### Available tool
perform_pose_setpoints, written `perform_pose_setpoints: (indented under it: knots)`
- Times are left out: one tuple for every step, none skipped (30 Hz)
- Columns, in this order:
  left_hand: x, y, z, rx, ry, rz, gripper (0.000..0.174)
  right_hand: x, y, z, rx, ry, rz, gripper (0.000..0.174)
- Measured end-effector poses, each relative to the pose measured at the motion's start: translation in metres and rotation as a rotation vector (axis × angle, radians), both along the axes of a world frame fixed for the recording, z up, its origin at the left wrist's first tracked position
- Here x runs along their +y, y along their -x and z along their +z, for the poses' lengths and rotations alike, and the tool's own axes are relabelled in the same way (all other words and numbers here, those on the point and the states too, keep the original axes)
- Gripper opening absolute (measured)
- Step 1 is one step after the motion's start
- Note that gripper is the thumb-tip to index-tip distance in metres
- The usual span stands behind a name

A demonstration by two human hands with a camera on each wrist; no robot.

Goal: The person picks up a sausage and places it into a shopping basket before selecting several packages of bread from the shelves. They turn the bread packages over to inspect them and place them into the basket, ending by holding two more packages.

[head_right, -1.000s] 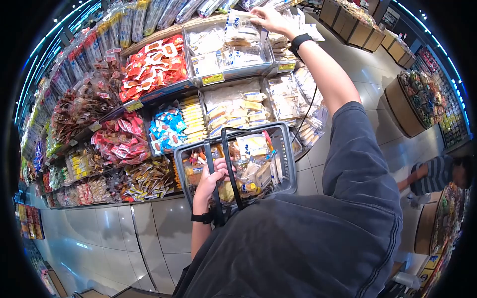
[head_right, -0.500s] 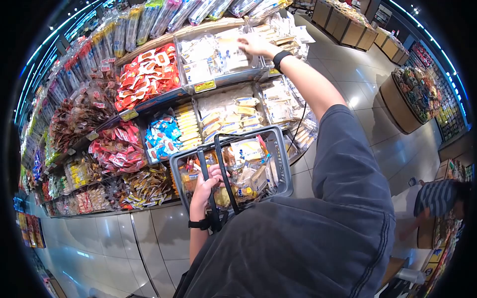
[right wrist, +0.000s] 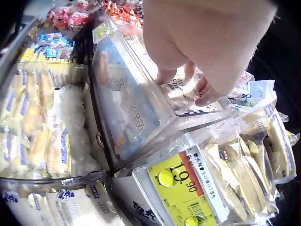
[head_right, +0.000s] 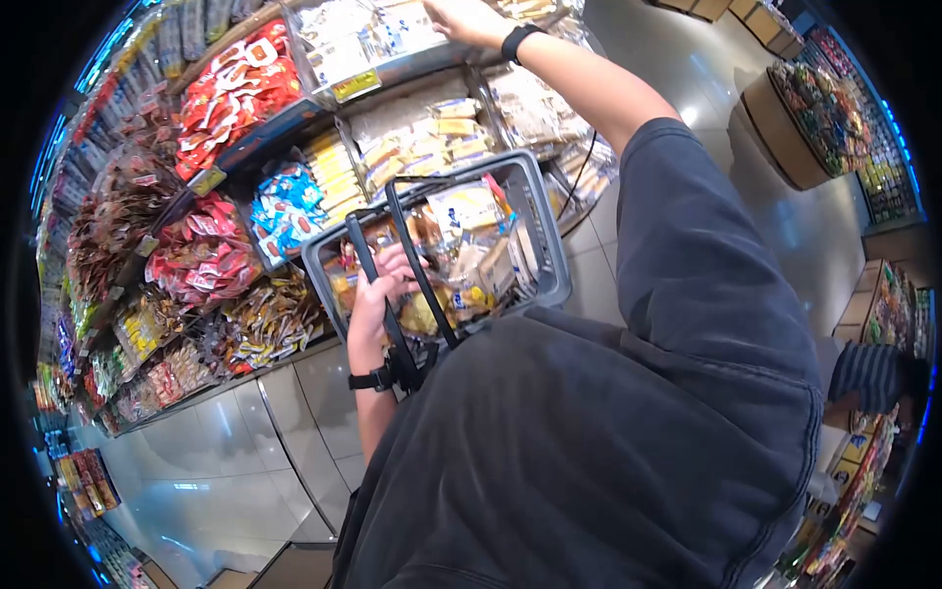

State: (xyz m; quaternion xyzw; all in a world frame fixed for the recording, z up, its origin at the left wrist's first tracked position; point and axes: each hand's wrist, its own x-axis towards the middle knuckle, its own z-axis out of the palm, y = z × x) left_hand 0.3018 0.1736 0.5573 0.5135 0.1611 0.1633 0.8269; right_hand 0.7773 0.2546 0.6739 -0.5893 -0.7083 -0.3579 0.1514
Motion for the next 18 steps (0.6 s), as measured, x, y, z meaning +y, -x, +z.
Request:
perform_pose_setpoints:
  knots:
    - [-0.001,0.000,0.002,-0.002,0.011,0.011,0.058,-0.007,-0.002,-0.004,-0.259,-0.061,-0.066,0.036]
    - [-0.002,0.000,0.005,-0.007,0.020,0.022,0.058,-0.012,-0.003,-0.006,-0.523,-0.121,-0.130,0.041]
    - [-0.002,0.001,0.008,-0.008,0.028,0.012,0.059,-0.013,0.017,-0.006,0.112,-0.032,-0.163,0.039]
    - [-0.001,0.001,0.006,-0.010,0.041,0.007,0.061,-0.021,0.052,-0.005,0.744,0.057,-0.187,0.038]
    - [0.001,0.002,0.005,-0.002,0.040,0.010,0.062,-0.057,0.095,-0.005,0.354,-0.274,-0.031,0.041]
    - [0.001,0.003,0.003,0.008,0.040,0.014,0.064,-0.070,0.122,-0.002,0.545,-0.225,0.062,0.018]
    - [0.002,0.003,0.002,0.000,0.055,0.006,0.065,-0.087,0.142,-0.014,0.589,-0.240,0.100,0.014]
    - [0.002,0.003,0.002,-0.008,0.069,-0.005,0.065,-0.114,0.166,-0.024,0.711,-0.077,-0.004,0.015]
    - [0.002,0.003,0.002,-0.003,0.084,0.010,0.066,-0.134,0.176,-0.051,0.797,0.032,-0.065,0.016]
    - [0.002,0.002,0.010,-0.013,0.087,-0.018,0.067,-0.158,0.196,-0.060,0.875,0.092,-0.134,0.018]
    - [0.004,0.005,0.010,-0.029,0.122,-0.012,0.067,-0.177,0.203,-0.081,0.928,0.165,-0.224,0.020]
    - [0.006,0.009,0.009,-0.044,0.156,-0.007,0.067,-0.195,0.206,-0.106,1.025,0.234,-0.232,0.023]
    - [0.009,0.017,0.009,0.017,0.112,0.051,0.065,-0.217,0.221,-0.109,1.140,0.290,-0.248,0.028]
    - [0.009,0.023,0.014,0.069,0.061,0.132,0.058,-0.231,0.231,-0.118,1.380,0.533,-0.291,0.026]
    - [0.013,0.032,0.015,0.140,0.023,0.173,0.055,-0.243,0.244,-0.127,1.876,0.601,-0.049,0.031]
    - [0.019,0.042,0.015,0.214,-0.017,0.215,0.053,-0.250,0.255,-0.132,2.003,0.759,0.097,0.046]
    - [0.023,0.053,0.014,0.311,-0.118,0.254,0.039,-0.252,0.279,-0.117,1.981,0.822,0.196,0.058]
    - [0.029,0.064,0.004,0.353,-0.152,0.279,0.030,-0.254,0.295,-0.109,1.999,0.917,0.300,0.062]
